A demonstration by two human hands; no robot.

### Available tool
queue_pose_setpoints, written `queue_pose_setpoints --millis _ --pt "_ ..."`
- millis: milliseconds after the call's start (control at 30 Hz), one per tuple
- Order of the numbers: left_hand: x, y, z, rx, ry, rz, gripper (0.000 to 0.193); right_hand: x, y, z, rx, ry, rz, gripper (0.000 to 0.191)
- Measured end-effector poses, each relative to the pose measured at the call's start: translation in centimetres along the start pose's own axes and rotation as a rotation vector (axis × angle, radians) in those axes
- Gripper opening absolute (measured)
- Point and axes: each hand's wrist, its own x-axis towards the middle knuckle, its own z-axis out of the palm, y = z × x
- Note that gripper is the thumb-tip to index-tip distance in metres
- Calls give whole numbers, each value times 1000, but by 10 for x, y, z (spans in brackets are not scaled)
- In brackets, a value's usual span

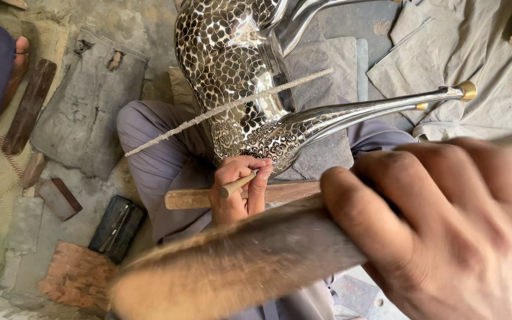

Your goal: The person sits on the floor and uses a wooden mallet to repeatedly strike a metal chisel placed against a silver-colored metal object. The object is secured with a rope and rests on a wooden block. The person adjusts the chisel and strikes it to create a textured pattern on the metal surface.

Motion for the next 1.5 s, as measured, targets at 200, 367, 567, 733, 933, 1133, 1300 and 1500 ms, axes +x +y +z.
queue_pose_setpoints --millis 200,367,567,733,933,1133,1300,1500 --pt "5 8 4 19 77 -126 23 -1 0 1 -41 3 -1 38" --pt "2 5 5 59 -23 -22 20 -4 -3 3 -153 -19 4 36" --pt "-7 -15 0 61 -115 22 22 1 1 -2 -198 -54 -57 43" --pt "-5 -17 -1 172 -101 161 25 2 1 -2 -58 -6 -1 44" --pt "12 2 -6 -387 -5 -127 23 -23 6 8 156 -28 247 56" --pt "47 14 -44 -6 -268 -175 34 -57 16 46 431 -175 654 55" --pt "70 16 -38 327 -525 168 32 -75 14 78 384 -317 789 50" --pt "83 18 -25 377 -759 260 36 -77 5 125 38 -247 645 41"
